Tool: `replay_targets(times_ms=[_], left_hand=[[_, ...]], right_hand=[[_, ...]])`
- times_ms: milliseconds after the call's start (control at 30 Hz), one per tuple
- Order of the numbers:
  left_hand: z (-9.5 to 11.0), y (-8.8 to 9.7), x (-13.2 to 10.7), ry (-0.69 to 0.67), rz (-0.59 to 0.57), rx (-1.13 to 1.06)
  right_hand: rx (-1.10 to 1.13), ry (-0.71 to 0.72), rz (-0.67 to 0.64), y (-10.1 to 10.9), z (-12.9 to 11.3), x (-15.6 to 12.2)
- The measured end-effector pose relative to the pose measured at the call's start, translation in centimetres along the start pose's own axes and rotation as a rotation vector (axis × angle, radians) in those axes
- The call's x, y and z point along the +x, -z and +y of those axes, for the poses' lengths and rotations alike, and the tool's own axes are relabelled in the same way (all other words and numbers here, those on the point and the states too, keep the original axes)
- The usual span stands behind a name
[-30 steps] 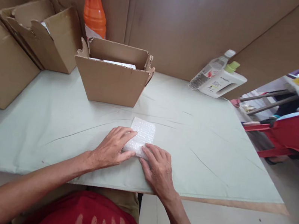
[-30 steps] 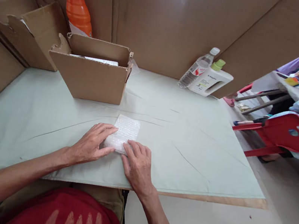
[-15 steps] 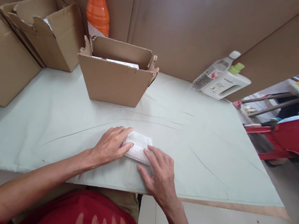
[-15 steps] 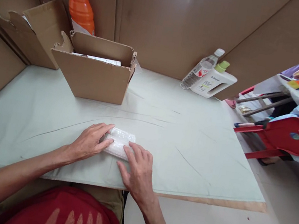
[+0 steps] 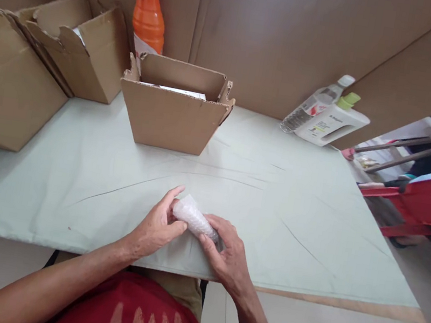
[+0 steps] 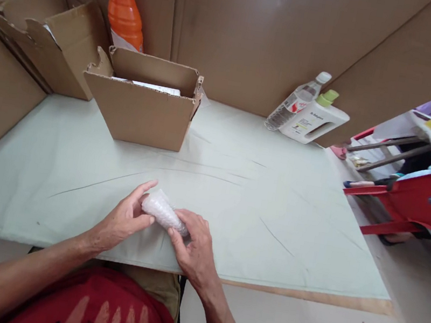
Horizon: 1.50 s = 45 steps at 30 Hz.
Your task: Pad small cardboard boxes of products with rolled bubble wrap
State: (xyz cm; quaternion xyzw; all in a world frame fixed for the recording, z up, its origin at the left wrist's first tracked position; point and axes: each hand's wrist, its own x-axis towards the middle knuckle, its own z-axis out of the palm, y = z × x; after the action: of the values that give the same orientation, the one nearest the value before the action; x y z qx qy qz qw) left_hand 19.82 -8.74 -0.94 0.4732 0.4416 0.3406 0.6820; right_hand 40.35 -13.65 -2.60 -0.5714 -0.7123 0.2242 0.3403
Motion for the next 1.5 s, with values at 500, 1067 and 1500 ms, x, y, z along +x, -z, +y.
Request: replay_targets(times_ms=[500,1067,1500], left_hand=[[4.8,3.8,1.1,-0.775,0.195,0.762],[12.6,8.6,5.2,-1.137,0.605,1.3],[10.7,10.0,-5.2,-1.13,0.493,1.301]], right_hand=[[0.515,-0.357,-0.118,-0.5,0.8,0.9],[0.636,-0.389,-0.074,-0.6,1.4,0.6],[0.48,-0.154,0.185,9.0,-4.5,5.4]])
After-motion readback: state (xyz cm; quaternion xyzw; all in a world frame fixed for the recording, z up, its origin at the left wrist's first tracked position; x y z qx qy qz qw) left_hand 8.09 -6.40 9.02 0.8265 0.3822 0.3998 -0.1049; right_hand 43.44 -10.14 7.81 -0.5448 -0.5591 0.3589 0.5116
